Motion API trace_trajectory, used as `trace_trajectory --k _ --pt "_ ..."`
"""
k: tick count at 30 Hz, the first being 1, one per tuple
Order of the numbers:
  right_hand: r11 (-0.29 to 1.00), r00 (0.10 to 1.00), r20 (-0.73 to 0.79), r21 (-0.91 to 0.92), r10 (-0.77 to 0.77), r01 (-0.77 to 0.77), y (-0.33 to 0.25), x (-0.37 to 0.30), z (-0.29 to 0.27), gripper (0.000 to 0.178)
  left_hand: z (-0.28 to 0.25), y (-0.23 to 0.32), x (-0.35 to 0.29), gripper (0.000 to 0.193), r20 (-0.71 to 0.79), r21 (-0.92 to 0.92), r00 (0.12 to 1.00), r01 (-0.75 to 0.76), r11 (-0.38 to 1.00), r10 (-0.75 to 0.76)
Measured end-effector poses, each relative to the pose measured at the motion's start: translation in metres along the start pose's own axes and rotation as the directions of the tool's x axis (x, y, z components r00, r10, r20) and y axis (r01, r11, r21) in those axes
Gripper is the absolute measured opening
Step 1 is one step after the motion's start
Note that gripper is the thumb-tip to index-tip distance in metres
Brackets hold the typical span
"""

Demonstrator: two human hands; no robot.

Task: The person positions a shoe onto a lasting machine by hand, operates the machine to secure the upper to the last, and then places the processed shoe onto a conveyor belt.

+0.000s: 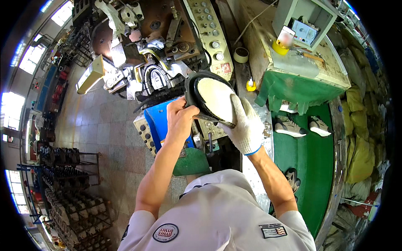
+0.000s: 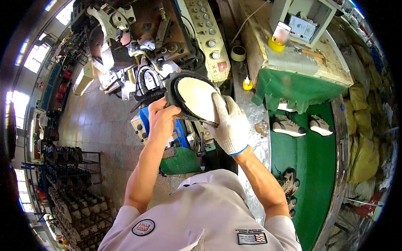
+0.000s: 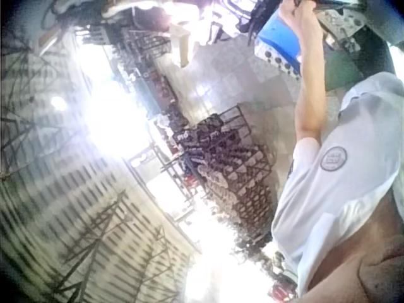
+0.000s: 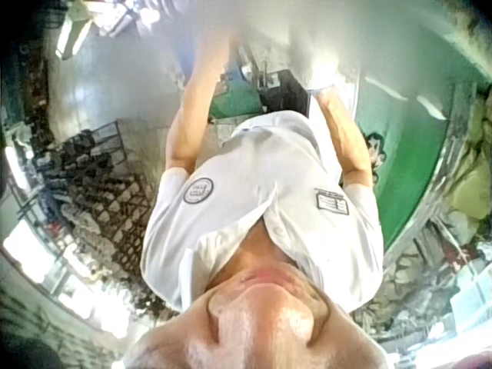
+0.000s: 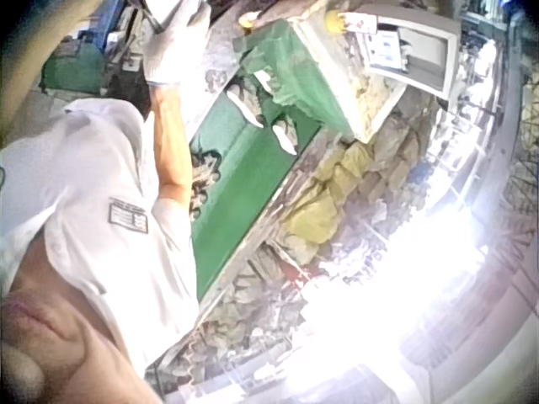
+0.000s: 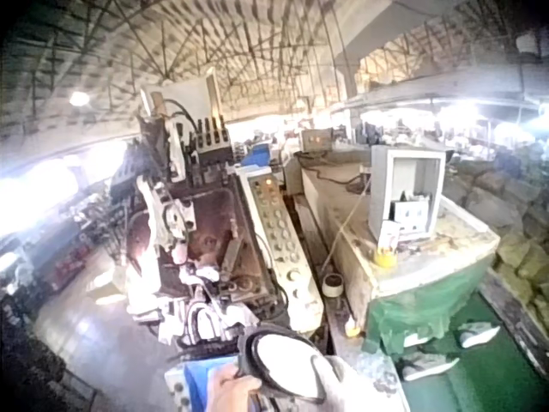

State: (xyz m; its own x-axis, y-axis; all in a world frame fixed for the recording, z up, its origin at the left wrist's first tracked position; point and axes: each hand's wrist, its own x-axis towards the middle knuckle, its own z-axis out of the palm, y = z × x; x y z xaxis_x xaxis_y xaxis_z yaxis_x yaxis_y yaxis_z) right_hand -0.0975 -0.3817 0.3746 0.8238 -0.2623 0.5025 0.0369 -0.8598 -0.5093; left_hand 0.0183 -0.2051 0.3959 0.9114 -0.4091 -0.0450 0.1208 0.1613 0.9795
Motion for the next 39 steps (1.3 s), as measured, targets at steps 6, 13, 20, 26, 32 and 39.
trace_trajectory --k 6,13,20,26,32,39 --pt "0.999 0.995 -0.092 -0.012 -0.036 0.035 0.01 0.001 -0.012 0.092 0.013 0.011 -0.002 0.035 0.083 -0.023 0.996 0.04 0.999 -0.038" --pt "1.0 0.991 -0.132 0.007 0.006 -0.005 0.02 -0.001 -0.021 0.093 0.05 -0.003 -0.029 0.082 0.125 0.112 0.985 -0.134 0.985 0.12" --pt "0.998 0.991 -0.127 0.057 0.037 -0.03 -0.001 -0.01 -0.024 0.086 0.074 -0.059 -0.018 0.05 -0.007 0.287 0.984 -0.168 0.943 0.178" --pt "0.975 0.998 -0.04 0.22 0.047 -0.037 -0.007 -0.022 -0.054 0.094 0.068 -0.054 0.0 0.056 -0.129 -0.041 0.983 -0.14 0.989 0.133" --pt "0.566 0.957 0.085 0.79 0.279 -0.235 0.026 -0.044 -0.063 0.09 0.077 -0.051 -0.008 0.051 -0.154 -0.118 0.98 -0.144 0.983 0.125" --pt "-0.179 0.938 0.301 0.946 0.173 -0.27 0.064 -0.052 -0.017 0.082 0.118 -0.027 -0.009 0.049 -0.136 0.006 0.97 -0.201 0.979 0.2"
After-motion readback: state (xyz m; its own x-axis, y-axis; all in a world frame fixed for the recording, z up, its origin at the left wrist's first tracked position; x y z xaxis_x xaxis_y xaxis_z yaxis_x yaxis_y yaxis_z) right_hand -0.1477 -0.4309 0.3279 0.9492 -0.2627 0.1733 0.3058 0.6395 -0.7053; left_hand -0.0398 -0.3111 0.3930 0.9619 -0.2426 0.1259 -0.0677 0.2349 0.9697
